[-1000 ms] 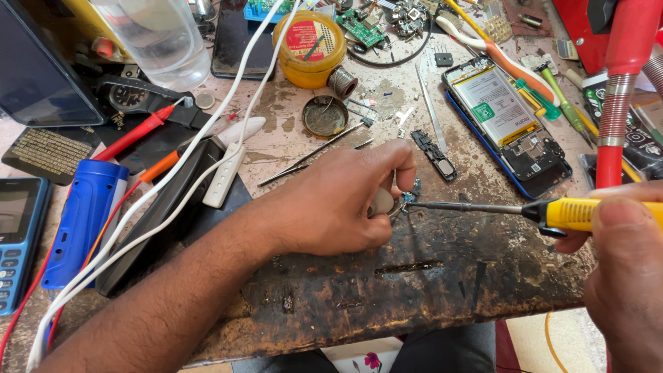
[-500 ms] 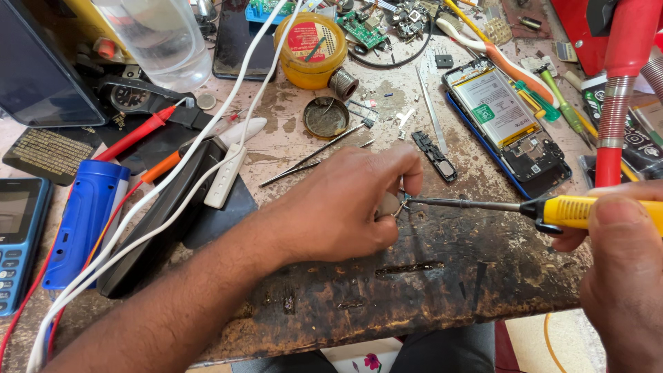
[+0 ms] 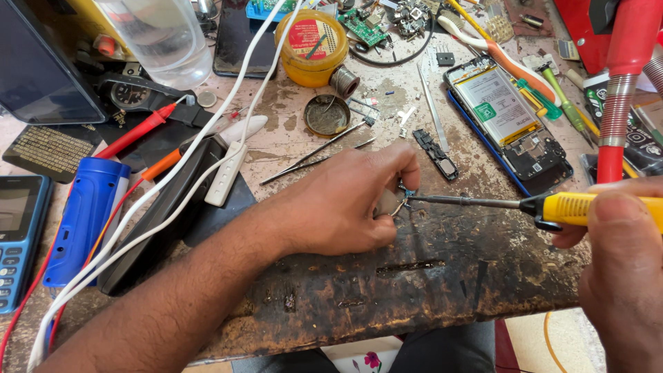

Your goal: The person solders a small circuit board using a soldering iron and solder wire. They repeatedly apply solder to specific points on the board, then use a cotton swab to wipe the surface. The person handles the board with both hands and inspects it between steps.

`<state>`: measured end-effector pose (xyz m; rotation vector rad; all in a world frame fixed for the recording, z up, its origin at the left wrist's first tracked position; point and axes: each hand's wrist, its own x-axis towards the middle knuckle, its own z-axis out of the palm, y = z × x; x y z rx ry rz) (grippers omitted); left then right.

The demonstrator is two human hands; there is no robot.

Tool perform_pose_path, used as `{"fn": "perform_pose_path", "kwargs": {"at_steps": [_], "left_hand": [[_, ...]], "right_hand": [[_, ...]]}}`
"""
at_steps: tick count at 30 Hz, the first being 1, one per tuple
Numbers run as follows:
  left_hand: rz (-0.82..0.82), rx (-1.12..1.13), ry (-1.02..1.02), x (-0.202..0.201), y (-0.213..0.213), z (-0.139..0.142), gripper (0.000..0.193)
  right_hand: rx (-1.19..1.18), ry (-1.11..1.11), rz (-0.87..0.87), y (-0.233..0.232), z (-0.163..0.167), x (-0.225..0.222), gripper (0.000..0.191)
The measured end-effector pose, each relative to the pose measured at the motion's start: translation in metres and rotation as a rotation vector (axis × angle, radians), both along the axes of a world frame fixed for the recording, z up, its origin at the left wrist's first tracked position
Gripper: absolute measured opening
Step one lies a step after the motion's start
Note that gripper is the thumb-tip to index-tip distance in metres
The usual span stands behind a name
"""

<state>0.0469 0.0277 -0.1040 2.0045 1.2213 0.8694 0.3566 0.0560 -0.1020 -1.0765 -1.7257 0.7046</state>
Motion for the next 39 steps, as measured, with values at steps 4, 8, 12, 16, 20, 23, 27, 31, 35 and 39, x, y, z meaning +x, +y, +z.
{"fn": "perform_pose_path", "kwargs": {"at_steps": [4, 8, 12, 16, 20, 23, 27, 31, 35, 39], "left_hand": [[-0.003, 0.028, -0.017, 0.0, -0.001, 0.001, 0.042], [-0.011, 0.044, -0.036, -0.001, -0.002, 0.001, 0.042], [-0.02, 0.038, -0.035, -0.002, -0.002, 0.0, 0.042], [-0.003, 0.05, -0.005, -0.002, -0.004, -0.003, 0.042], [-0.011, 0.076, -0.011, -0.002, -0.004, -0.004, 0.041], [-0.012, 0.057, -0.008, -0.002, -0.004, -0.003, 0.041], [-0.012, 0.029, -0.002, -0.002, -0.005, -0.002, 0.042], [-0.01, 0.038, 0.011, -0.001, -0.005, -0.003, 0.042], [-0.011, 0.044, 0.014, -0.002, -0.005, -0.003, 0.041], [-0.011, 0.075, -0.004, -0.002, -0.006, -0.004, 0.042]], "right_hand": [[-0.011, -0.033, -0.012, -0.003, 0.002, 0.002, 0.039], [-0.083, -0.026, -0.093, -0.005, 0.006, -0.003, 0.039], [-0.098, -0.074, -0.14, -0.007, 0.009, -0.004, 0.038], [-0.023, -0.076, -0.063, -0.004, 0.005, -0.003, 0.039], [0.02, -0.022, 0.036, 0.001, 0.0, 0.001, 0.039], [0.029, -0.044, 0.016, 0.002, -0.003, 0.005, 0.04], [0.042, -0.042, 0.03, 0.005, -0.006, 0.008, 0.038], [0.036, 0.001, 0.064, 0.008, -0.008, 0.008, 0.037], [0.021, -0.006, 0.049, 0.006, -0.007, 0.009, 0.039], [-0.018, -0.034, 0.029, 0.012, -0.006, 0.011, 0.041]]}}
